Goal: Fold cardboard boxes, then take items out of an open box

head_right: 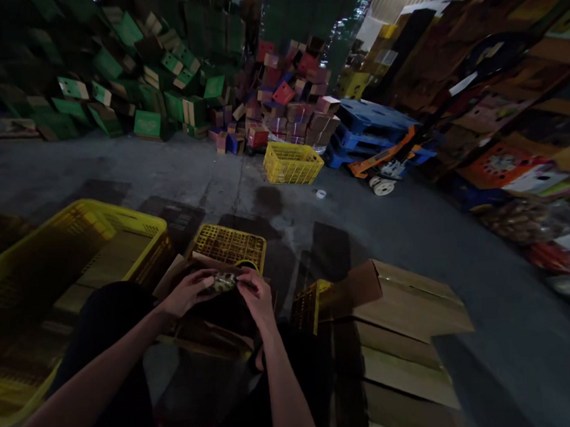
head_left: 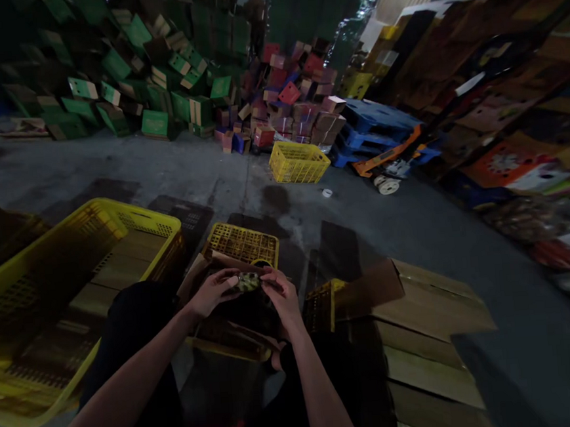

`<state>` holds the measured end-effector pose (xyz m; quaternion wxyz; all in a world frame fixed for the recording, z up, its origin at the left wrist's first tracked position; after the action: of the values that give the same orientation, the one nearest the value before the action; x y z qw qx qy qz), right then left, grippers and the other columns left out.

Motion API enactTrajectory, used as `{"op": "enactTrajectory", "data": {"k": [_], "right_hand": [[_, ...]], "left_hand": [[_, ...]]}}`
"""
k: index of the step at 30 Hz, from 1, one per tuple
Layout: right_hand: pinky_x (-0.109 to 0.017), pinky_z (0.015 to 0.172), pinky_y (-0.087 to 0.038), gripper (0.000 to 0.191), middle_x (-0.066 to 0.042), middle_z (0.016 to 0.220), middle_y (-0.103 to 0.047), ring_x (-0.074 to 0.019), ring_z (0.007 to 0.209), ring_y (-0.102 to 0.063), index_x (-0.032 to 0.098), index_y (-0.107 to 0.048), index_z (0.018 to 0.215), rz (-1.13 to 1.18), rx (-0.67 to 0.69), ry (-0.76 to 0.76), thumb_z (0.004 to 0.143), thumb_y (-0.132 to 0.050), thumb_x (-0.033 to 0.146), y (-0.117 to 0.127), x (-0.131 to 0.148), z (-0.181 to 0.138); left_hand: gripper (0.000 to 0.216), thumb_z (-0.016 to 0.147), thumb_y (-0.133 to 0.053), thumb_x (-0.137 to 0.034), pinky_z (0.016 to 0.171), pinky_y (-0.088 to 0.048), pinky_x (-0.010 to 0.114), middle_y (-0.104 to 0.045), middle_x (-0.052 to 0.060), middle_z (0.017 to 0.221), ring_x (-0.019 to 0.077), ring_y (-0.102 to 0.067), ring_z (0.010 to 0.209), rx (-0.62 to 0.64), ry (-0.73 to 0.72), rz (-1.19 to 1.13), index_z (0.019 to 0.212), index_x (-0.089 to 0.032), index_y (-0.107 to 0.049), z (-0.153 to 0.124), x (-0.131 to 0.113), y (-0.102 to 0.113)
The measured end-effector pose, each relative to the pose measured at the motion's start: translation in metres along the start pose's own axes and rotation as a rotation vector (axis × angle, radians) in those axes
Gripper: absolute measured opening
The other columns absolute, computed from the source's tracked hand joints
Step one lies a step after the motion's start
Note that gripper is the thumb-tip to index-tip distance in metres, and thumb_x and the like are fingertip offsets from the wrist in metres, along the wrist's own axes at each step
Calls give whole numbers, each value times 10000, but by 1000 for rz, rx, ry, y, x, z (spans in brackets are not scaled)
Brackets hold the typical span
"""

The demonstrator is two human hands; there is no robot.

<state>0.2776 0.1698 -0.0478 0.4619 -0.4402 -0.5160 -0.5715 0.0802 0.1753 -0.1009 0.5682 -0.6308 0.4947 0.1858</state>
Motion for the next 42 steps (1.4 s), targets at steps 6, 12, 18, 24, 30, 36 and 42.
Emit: {"op": "enactTrajectory", "data": {"k": [6,12,18,24,30,36,42], "right_hand": [[-413,998,-511,481,-74,1368,-637,-270,1251,-595,274,-648,1281,179,8,-138,847,-680,478,-3,-14,-3],[-375,928,-544,480,-51,1199,-726,-250,1086,-675,259,-682,1233,119,104,-157,795,-729,452,-8,-14,-6],[-378,928,-534,339,-55,1238,-718,-262,1094,-673,249,-746,1094,107,131,-101,784,-720,384,-8,-7,-6],[-406,992,-499,299,-48,1216,-732,-265,1138,-662,265,-762,1078,104,135,-82,800,-720,366,-11,-7,-5],[-370,959,-507,284,-49,1232,-724,-252,1112,-669,247,-741,1048,171,140,-131,783,-714,344,-16,-9,-4],[-281,711,-517,263,-32,1005,-756,-198,831,-677,225,-699,976,158,43,-201,750,-707,358,-7,-20,-5],[-282,727,-507,265,5,921,-724,-186,814,-654,240,-654,998,203,43,-213,745,-676,312,-2,-23,-7]], "left_hand": [[680,703,-864,-366,951,-550,442,-657,98,1283,308,-627,1179,50,-100,99,1327,-270,-611,-4,-11,-4],[868,689,-877,-280,1081,-457,421,-633,91,1359,296,-585,1258,121,-191,113,1470,-274,-499,-5,-16,-14],[536,731,-836,-465,975,-546,440,-707,138,1226,327,-633,1187,8,-48,80,1165,-168,-727,-1,-4,-7],[462,709,-836,-508,859,-602,427,-750,105,1024,280,-688,1004,-79,-85,119,988,-147,-762,0,-7,4],[400,739,-813,-509,827,-593,371,-748,71,948,240,-691,921,-83,-100,132,910,-151,-759,0,-8,7],[485,820,-723,-561,911,-556,382,-744,99,1089,259,-676,1037,5,-73,33,1087,-157,-751,-1,-9,-4],[360,675,-889,-367,860,-544,285,-750,22,940,168,-691,873,-40,-144,19,935,-169,-737,5,-9,1]]}}
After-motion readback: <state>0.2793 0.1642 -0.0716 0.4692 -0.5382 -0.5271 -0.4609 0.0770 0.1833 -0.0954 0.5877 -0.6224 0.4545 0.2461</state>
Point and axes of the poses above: each hand's wrist, its own z-axis towards the middle knuckle, its own y-axis out of the back of the hand, x = y × z, the point moved 8 cm from there along z, towards the middle knuckle
